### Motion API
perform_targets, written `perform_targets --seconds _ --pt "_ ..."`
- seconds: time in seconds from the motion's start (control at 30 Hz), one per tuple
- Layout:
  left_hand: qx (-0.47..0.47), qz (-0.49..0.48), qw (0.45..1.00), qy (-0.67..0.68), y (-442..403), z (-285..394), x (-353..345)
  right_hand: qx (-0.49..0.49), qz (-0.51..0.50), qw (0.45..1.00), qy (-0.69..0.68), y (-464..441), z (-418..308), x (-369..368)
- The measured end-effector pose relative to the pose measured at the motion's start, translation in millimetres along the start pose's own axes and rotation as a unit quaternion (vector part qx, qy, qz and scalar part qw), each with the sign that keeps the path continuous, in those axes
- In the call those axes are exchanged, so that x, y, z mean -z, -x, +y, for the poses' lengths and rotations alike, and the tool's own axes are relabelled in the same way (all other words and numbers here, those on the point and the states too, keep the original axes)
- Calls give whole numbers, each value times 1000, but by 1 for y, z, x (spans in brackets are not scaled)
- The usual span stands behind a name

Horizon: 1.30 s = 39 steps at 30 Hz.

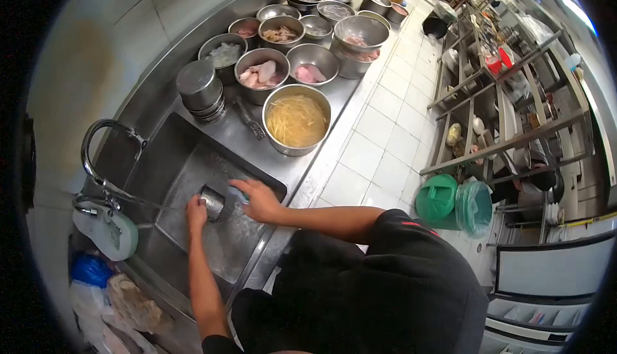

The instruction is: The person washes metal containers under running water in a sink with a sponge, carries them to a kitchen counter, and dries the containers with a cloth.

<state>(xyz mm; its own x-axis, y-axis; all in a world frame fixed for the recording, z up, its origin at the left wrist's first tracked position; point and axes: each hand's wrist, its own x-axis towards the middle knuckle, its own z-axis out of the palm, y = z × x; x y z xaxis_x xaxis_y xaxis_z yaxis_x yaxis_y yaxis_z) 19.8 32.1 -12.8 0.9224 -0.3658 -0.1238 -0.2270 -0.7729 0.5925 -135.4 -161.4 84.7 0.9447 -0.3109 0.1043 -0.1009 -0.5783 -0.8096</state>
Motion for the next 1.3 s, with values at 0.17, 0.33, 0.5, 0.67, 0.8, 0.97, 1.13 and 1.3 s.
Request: perform_targets --seconds 0.17,0.33,0.5,0.67,0.8,0.97,1.13,1.3 --pt "61 -33 992 104 -2 12 41 35 75 996 -22 -43 -45 -76" --pt "7 -18 992 125 29 9 79 -16 -23 998 -51 -69 -60 -127" --pt "96 -38 875 473 69 8 116 -284 -352 820 -351 -113 -14 -144" --pt "99 215 709 664 79 41 75 -512 -134 452 -718 -71 -60 -121" --pt "120 254 939 200 68 49 49 -519 35 625 -583 -75 -81 -146" --pt "20 135 975 173 37 36 58 -308 -3 928 -211 -69 -78 -144" --pt "-55 -3 998 -40 29 45 113 41 95 988 -111 -74 -57 -119" --pt "-2 -122 967 225 20 42 131 67 -244 966 -59 -95 -88 -52"
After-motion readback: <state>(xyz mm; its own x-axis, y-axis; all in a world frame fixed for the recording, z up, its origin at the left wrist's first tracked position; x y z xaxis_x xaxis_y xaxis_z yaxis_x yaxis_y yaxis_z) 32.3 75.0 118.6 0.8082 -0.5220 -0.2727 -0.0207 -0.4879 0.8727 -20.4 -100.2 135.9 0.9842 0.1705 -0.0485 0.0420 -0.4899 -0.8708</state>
